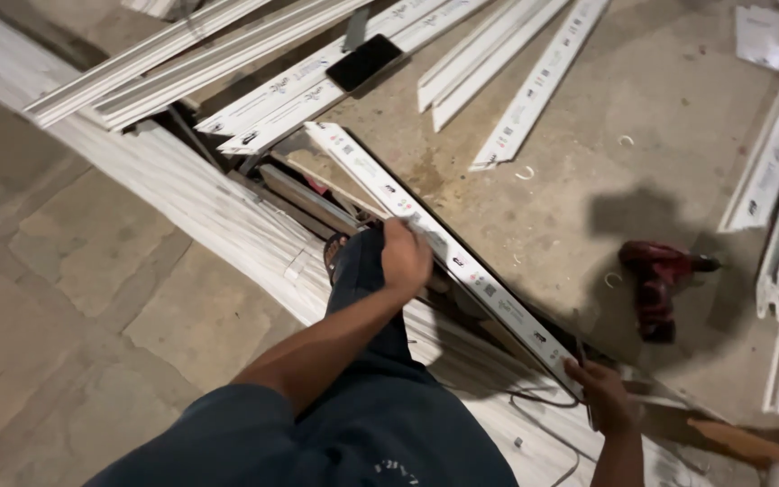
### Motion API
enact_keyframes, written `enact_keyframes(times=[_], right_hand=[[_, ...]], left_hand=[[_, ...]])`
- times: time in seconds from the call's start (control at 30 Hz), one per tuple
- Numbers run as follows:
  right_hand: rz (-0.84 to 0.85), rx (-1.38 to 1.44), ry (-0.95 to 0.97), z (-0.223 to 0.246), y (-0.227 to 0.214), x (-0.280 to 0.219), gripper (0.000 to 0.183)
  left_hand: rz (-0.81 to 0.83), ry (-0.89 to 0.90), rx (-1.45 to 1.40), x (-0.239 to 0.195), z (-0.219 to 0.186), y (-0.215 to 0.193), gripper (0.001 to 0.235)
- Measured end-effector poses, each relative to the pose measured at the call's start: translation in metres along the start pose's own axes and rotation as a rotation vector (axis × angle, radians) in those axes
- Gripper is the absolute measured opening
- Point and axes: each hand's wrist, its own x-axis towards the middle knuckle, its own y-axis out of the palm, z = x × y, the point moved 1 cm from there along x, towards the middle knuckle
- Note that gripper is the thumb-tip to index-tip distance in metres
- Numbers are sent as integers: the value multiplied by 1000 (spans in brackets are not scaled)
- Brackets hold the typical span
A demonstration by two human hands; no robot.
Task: Insert rubber gaskets into white UPVC window frame profiles and prepare them for assembly.
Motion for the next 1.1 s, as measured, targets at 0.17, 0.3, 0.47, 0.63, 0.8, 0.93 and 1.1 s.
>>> enact_keyframes(times=[0.17, 0.3, 0.47, 0.63, 0.8, 0.93, 1.1], right_hand=[[-140, -65, -142, 8, 10, -44, 59], [-275, -239, -398, 16, 32, -82, 52], [-454, -158, -675, 47, 61, -130, 48], [-852, 800, 191, -17, 59, -115, 43], [-348, 849, 344, -44, 35, -76, 48], [-139, 398, 42, -18, 23, -46, 19], [-64, -158, -594, 44, 30, -73, 13]], left_hand=[[698, 716, 256, -27, -96, 59, 31], [1941, 865, 916, -32, -24, 216, 57], [2187, 838, 872, -57, -30, 208, 47], [1954, 799, 986, -76, -63, 137, 39], [1983, 885, 1031, -89, -65, 115, 45], [1869, 923, 734, -87, -33, 115, 89], [1855, 712, 791, -91, -90, 89, 103]])
